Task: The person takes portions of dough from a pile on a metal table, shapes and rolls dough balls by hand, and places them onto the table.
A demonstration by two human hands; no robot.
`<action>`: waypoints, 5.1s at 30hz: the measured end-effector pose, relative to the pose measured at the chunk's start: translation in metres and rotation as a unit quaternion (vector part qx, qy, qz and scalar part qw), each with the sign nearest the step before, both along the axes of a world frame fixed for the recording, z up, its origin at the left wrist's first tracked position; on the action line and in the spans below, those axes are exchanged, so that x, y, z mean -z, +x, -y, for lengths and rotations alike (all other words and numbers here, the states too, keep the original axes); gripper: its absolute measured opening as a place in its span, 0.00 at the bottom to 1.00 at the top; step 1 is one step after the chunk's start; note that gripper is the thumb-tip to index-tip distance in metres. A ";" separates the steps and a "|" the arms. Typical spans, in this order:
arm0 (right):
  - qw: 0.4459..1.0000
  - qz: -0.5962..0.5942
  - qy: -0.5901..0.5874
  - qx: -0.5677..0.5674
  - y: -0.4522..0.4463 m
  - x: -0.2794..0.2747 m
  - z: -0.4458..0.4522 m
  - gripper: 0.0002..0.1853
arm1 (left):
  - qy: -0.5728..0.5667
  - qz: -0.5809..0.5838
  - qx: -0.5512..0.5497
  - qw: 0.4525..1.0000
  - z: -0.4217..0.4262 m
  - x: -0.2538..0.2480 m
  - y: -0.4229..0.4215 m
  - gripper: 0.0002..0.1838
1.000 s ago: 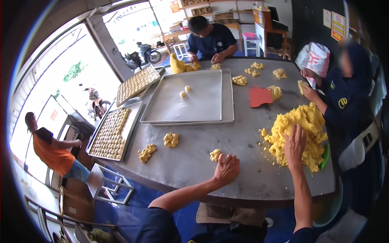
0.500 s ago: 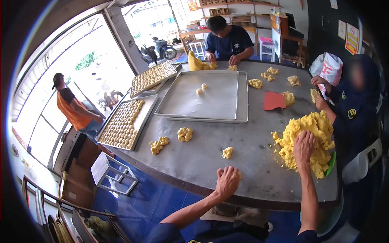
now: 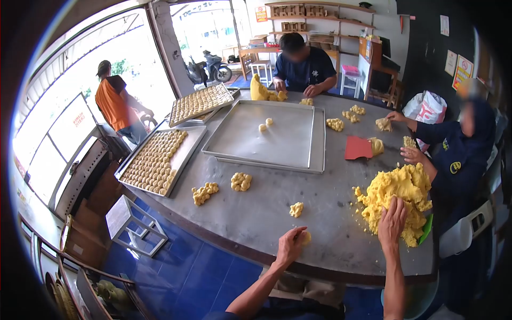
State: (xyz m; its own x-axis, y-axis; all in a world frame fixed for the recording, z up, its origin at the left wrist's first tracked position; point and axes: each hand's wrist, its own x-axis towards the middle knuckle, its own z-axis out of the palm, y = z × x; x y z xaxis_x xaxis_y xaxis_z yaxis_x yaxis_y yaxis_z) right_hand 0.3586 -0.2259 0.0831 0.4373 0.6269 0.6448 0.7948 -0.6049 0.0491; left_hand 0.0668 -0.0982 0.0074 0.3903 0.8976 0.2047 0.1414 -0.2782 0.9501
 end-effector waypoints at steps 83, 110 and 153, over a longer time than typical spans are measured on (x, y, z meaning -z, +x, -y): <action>0.866 -0.475 0.135 -0.074 -0.045 0.043 0.050 0.26 | -0.064 -0.043 0.064 0.995 -0.005 -0.011 -0.007 0.14; 0.930 -0.355 -0.011 -0.096 -0.027 0.034 0.054 0.19 | -0.050 -0.039 0.058 0.996 -0.003 -0.003 -0.006 0.13; 0.941 -0.336 -0.011 -0.050 -0.029 0.079 0.061 0.20 | -0.055 0.010 0.059 0.997 -0.004 0.001 -0.007 0.11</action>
